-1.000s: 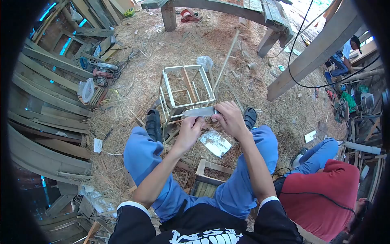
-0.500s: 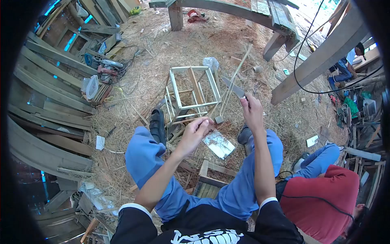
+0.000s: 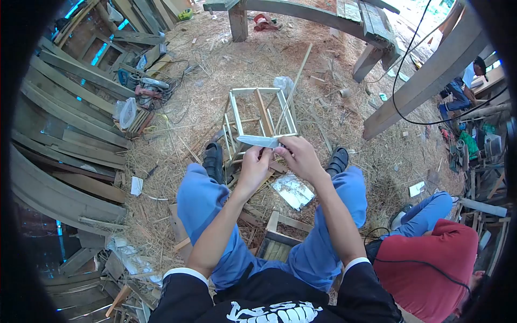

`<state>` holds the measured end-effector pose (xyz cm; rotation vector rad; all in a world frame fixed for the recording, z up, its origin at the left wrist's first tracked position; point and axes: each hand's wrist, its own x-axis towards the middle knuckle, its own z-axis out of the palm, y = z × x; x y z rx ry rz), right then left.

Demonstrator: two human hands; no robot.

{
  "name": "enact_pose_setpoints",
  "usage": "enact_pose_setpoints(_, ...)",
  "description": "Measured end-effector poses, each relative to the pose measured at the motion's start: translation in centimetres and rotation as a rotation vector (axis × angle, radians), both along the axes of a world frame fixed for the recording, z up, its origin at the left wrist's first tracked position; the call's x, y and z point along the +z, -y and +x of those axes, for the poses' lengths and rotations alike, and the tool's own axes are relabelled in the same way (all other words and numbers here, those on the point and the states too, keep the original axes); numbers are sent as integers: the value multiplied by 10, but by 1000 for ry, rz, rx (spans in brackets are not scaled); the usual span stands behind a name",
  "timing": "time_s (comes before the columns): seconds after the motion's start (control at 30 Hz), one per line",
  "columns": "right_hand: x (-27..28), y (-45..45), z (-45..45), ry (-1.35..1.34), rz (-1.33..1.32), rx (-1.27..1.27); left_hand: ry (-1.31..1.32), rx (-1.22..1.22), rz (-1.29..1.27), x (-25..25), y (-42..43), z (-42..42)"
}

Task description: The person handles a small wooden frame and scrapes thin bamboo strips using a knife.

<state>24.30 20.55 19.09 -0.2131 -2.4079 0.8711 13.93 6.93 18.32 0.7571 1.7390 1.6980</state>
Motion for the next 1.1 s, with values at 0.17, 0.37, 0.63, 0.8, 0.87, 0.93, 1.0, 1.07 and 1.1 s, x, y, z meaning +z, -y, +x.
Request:
enact_pose_setpoints(0.17,9,1,1,49,-11,1,59,3,-26,-1,-2,-2)
enact_pose_setpoints(0.37,6,-13,11,-19,40,-45,82,-115,-15,11,1,0)
enact_pose_setpoints(0.63,9,-67,39,82,-94,-463,351,-363,-36,30,28,10)
enact_pose_setpoints(0.8,4,-58,53,104,-49,-442,-41,-274,-152,16,30,-3)
enact_pose_setpoints(0.87,3,-56,57,109,15,-416,-122,-268,-171,12,32,-5)
enact_pose_setpoints(0.93,6,-47,54,83,77,-372,-132,-275,-215,14,34,-5)
enact_pose_setpoints(1.0,5,-36,46,83,56,-276,-136,-249,-161,11,30,-4)
enact_pose_setpoints(1.07,5,-25,39,100,41,-203,-119,-230,-138,12,30,-4)
enact_pose_setpoints(1.1,7,-21,37,118,39,-178,-100,-224,-139,14,29,-5)
